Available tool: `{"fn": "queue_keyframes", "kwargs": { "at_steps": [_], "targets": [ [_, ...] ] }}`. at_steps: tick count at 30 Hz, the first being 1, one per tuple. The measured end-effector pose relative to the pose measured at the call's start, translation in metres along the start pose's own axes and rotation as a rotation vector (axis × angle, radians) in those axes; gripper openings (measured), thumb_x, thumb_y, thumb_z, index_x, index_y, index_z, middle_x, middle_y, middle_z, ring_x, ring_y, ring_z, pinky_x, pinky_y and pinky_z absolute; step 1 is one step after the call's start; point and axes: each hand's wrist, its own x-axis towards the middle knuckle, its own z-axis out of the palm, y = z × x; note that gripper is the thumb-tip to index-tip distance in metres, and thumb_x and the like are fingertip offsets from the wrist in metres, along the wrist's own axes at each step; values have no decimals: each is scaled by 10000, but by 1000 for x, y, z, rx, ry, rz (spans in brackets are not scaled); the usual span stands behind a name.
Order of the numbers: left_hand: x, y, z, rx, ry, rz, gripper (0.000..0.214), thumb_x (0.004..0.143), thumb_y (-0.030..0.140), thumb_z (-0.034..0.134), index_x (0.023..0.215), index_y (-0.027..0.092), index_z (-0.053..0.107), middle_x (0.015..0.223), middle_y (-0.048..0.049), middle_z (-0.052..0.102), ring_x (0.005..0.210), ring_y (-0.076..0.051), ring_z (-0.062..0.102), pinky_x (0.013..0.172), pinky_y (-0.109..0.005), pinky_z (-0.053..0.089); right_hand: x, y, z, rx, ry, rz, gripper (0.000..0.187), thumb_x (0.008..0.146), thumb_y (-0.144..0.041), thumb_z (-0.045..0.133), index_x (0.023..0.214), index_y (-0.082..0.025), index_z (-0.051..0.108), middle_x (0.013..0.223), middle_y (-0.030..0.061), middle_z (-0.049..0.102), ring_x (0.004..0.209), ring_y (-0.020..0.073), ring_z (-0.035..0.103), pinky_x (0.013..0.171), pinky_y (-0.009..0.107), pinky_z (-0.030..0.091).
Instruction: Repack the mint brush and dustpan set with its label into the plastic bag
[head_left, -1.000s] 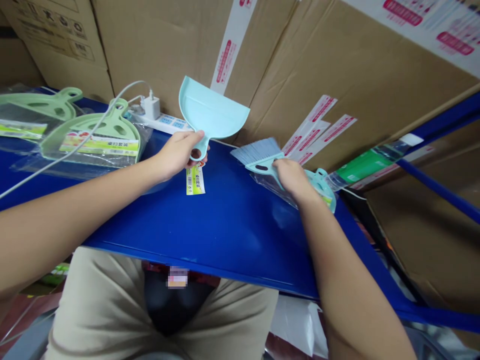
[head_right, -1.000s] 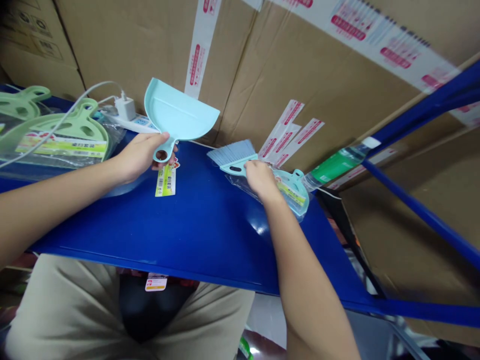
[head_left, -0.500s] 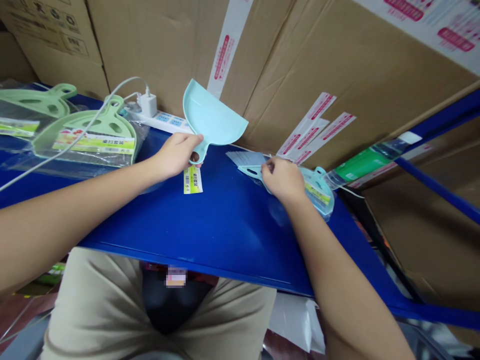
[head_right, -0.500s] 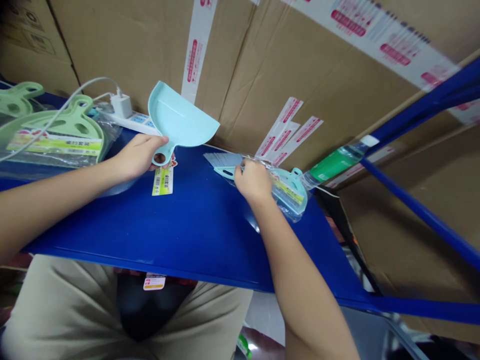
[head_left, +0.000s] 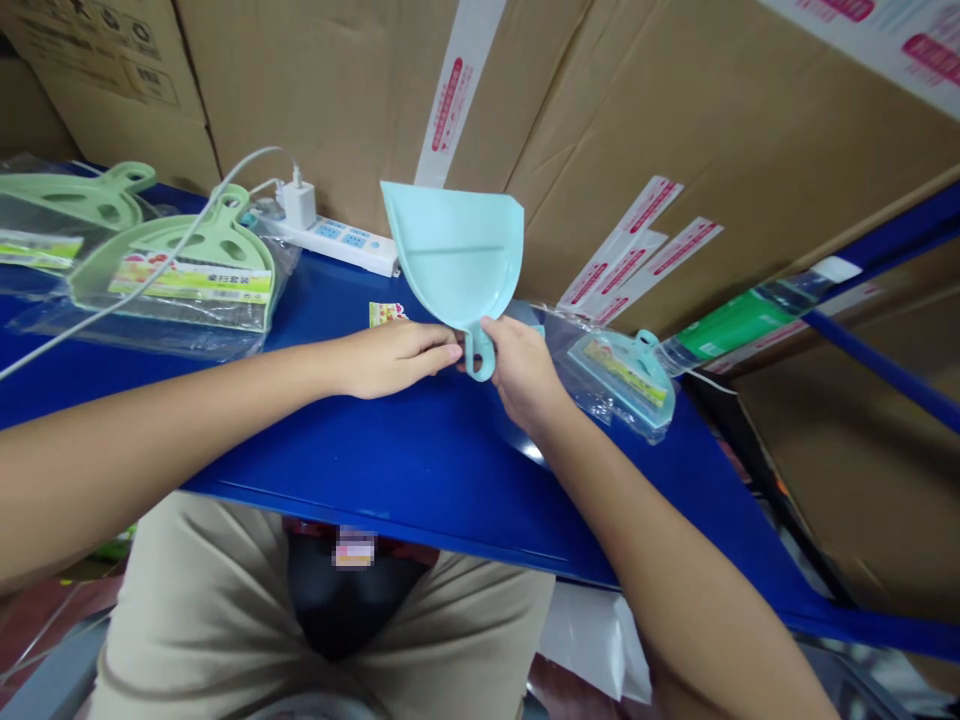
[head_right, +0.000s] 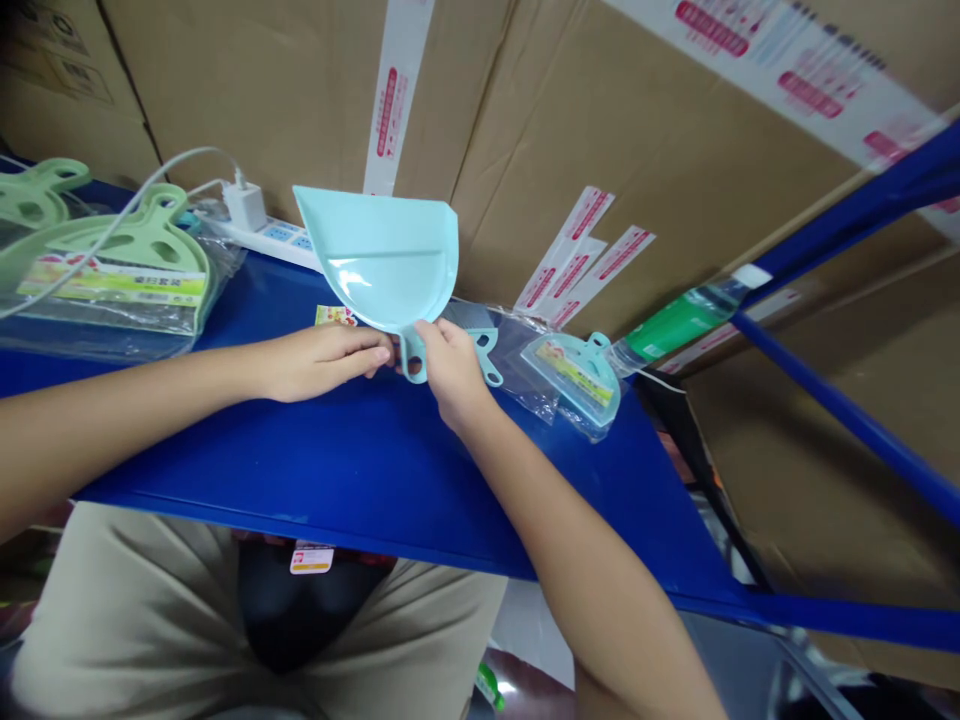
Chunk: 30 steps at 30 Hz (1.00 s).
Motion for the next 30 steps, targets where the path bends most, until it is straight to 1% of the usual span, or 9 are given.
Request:
{"fn": "queue_keyframes", "kwargs": {
  "at_steps": [4,7,9,12,16,19,23,26,30],
  "targets": [
    [1,-8,-16,256,-117,-141,117,989,287,571,887,241,605,831,-25,730,746,-195,659,744,-310,467,4,-22,-14,-118,232,71,345,1008,-164,531,674,-249,532,599,-31,589,495,115,516,496,227,481],
    [1,-14,-31,372,-154,-259,81,954,211,614,882,245,604,770,4,709,683,-176,639,712,-292,452,7,-36,-35,-269,300,56,368,946,-148,555,594,-246,510,531,-49,489,477,111,439,469,223,402],
    [1,-18,-40,428,-151,-307,77,939,191,606,885,243,624,769,3,715,688,-180,655,719,-292,456,8,-39,-49,-394,274,57,324,879,-162,576,570,-243,526,532,-42,484,499,124,444,474,242,362],
    [0,-28,-53,482,-139,-357,121,894,193,604,961,232,697,842,-21,762,741,-204,698,733,-298,471,10,-40,-61,-598,147,53,259,788,-182,590,544,-238,522,555,-37,481,559,136,443,530,271,330],
    [-1,-41,-63,487,-69,-418,344,904,284,602,1181,185,780,955,-83,812,851,-253,755,803,-326,533,8,-37,-56,-875,-53,17,264,788,-221,589,537,-234,505,589,-38,471,651,146,451,626,285,351],
    [-1,-48,-66,508,35,-477,525,931,392,600,1371,166,777,1118,-130,843,1024,-318,795,933,-374,579,2,-36,-46,-1040,-133,4,263,831,-239,583,573,-236,528,625,-15,556,700,174,529,665,300,390],
    [1,-48,-63,524,62,-548,669,995,509,564,1551,162,696,1385,-156,809,1283,-377,769,1107,-417,567,-4,-39,-41,-1168,-81,-19,186,892,-247,604,719,-228,669,807,46,753,823,218,666,764,318,464],
    [1,-47,-60,503,13,-542,699,1013,525,559,1599,158,655,1435,-174,792,1298,-383,764,1116,-423,565,-4,-43,-48,-1193,-21,-25,205,937,-263,613,762,-231,714,890,77,807,881,243,716,816,333,497],
    [0,-50,-59,483,-1,-485,702,977,565,622,1545,160,703,1398,-192,798,1266,-391,762,1099,-418,563,0,-47,-66,-1216,65,-70,210,916,-203,627,718,-250,680,900,84,817,916,284,746,829,360,515]
  ]
}}
